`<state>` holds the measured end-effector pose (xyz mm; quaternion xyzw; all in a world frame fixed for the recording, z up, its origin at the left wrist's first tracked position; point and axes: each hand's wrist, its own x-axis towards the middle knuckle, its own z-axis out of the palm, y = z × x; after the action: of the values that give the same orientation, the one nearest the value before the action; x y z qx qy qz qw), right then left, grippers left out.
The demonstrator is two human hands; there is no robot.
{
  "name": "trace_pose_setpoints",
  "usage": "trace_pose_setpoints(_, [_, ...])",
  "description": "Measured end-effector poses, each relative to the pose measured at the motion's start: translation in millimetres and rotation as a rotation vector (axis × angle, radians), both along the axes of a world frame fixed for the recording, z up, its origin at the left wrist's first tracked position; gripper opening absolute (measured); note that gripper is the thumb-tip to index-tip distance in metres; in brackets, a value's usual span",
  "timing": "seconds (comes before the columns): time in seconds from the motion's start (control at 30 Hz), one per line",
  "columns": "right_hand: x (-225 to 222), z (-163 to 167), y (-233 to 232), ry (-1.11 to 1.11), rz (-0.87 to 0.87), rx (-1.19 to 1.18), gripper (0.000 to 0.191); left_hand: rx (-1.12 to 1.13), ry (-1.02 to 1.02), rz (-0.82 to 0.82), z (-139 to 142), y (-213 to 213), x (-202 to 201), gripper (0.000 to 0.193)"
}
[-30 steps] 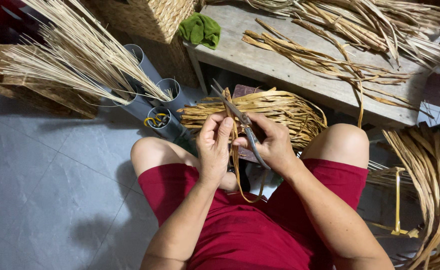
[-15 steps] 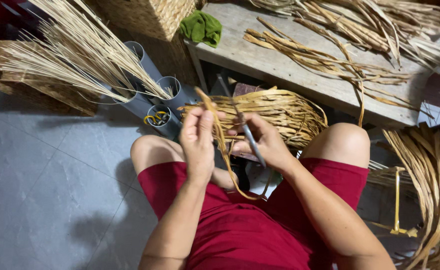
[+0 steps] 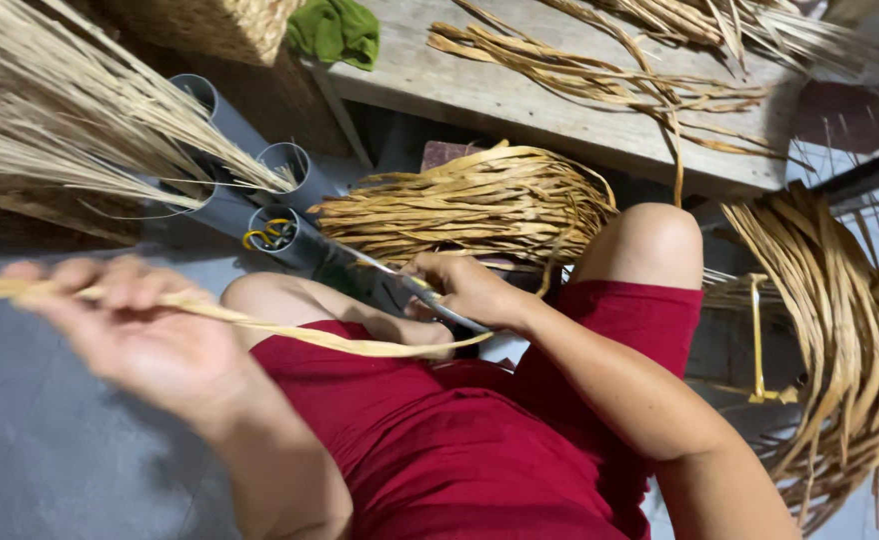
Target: The person sits on the floor and trims dried palm leaf strips with scissors, cutting off edges and ends one strip at a time. They place trimmed strips on the table and take new strips from a pile on their lap, repeating the cutting cycle.
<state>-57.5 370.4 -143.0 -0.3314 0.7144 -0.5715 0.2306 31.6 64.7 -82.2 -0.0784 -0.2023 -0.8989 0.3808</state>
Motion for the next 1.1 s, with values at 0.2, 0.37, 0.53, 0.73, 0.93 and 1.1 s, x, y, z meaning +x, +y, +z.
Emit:
trace_pose_setpoints(0.2, [4.9, 18.0, 6.7, -0.667, 0.306, 0.262, 0.029, -0.079, -0.050, 0.329, -53.6, -104.3, 20.1, 0.028])
trace_pose_setpoints(0.37, [-7.0, 43.3, 30.5, -0.497, 0.268, 0.208, 0.030, -0.217, -0.146, 0.560, -74.9, -153.2, 31.1, 0.032])
trace_pose_setpoints(0.53, [-11.5, 53.6, 47.5, -0.396, 0.314, -0.206, 0.038, -0.330, -0.602, 0.699, -65.5, -116.5, -1.9, 0.030])
trace_pose_setpoints(0.73, [5.2, 55.9, 28.9, 0.711, -0.020, -0.110, 0.044, -0.620, -0.683, -0.409, -63.9, 7.7, -54.8, 0.029])
trace_pose_setpoints(0.93, [18.7, 55.3, 20.7, 1.034, 0.061, -0.072, 0.037, -0.660, -0.876, -1.269, -60.6, 130.8, -65.9, 0.044])
trace_pose_setpoints(1.1, [29.6, 49.2, 16.8, 0.958, 0.143, -0.125, 0.048, -0.603, -0.687, -1.332, -63.7, 171.1, -71.9, 0.049])
